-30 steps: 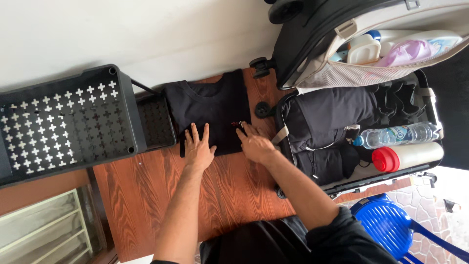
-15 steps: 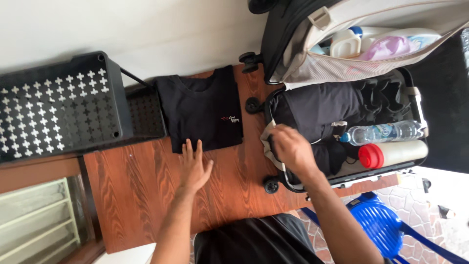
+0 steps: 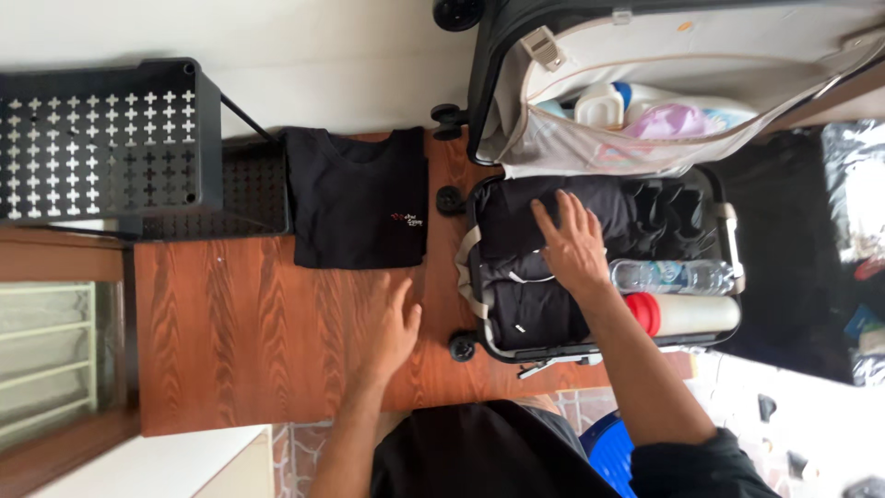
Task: The person folds black garments on a wooden table and places them into an open suitcase that already holds clothes, a water bottle and a thermos. They fasten the suitcase's internal straps, close and latch the lid, then reopen the suitcase and continue folding more garments on the table.
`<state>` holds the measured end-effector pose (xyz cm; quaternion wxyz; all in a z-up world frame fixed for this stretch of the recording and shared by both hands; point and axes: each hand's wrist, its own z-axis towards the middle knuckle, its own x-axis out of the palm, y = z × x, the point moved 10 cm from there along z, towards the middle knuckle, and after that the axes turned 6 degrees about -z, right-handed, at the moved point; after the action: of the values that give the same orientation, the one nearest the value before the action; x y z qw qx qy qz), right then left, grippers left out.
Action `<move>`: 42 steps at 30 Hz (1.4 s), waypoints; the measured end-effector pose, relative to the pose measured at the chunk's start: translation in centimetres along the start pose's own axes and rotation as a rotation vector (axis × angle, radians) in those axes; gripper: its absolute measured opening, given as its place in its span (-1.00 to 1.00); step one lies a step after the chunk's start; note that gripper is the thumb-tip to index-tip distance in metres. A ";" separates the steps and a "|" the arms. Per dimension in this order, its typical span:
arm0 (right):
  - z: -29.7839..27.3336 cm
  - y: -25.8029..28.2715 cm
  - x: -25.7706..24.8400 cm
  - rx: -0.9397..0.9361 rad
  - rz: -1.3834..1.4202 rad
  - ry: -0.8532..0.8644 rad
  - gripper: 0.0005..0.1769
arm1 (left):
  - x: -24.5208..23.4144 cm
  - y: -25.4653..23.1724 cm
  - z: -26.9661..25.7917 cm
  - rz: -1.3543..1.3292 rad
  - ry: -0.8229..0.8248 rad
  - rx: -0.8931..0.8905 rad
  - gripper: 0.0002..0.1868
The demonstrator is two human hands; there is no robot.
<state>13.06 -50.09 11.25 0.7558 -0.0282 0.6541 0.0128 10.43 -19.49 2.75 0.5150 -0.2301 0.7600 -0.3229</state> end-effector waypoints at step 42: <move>-9.5 5.3 -2.3 0.274 1.190 0.321 -0.08 | 3.4 -14.5 -8.4 -0.885 0.196 -0.101 -0.10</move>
<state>3.05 -45.34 12.06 0.5086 0.4358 0.6586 0.3429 1.63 -29.67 13.33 0.2412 -0.5257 0.6486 -0.4948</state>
